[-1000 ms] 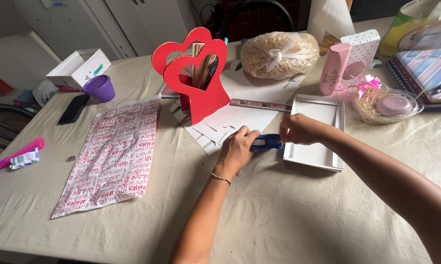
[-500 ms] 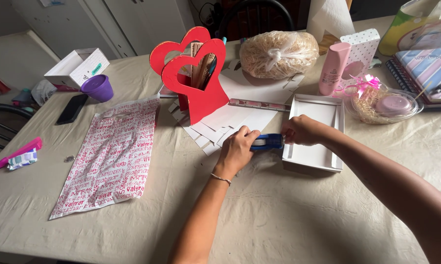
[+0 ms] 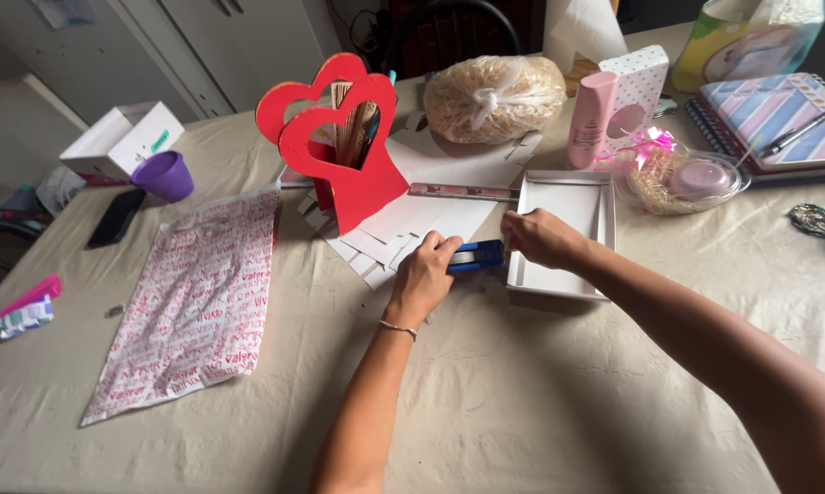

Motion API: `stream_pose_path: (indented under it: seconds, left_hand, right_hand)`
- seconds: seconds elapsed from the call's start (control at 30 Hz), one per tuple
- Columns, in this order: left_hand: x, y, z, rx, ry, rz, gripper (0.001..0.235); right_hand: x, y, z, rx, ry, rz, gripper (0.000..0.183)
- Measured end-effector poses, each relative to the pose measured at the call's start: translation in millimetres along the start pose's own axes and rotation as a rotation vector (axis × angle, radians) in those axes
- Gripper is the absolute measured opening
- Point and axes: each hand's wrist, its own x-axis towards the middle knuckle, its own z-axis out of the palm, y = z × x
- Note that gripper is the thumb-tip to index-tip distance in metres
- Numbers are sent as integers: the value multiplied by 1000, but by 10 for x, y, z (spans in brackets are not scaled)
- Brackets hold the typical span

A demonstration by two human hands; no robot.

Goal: Assembling a white cardboard box by folding edges and securing them with tape

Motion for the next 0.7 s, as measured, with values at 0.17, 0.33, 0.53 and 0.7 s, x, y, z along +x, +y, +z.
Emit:
stream_pose_path:
  seconds: [0.17,0.33,0.53,0.7]
  left_hand:
    - [5,-82,61,19,-39,-89,58]
    - [258,409,-196,22,166,32,75]
    - [728,718,183,-378,127,99,23]
    - [725,1074,124,-216,210,215,11]
  right_hand:
    - [-104,-84,-326,260,116,85,41]
    - [-375,-448,-887,315,13,147,50]
    - [-624,-619,-1098,315,23,112,54]
    - [-804,-456,-1094,333,53,285,55]
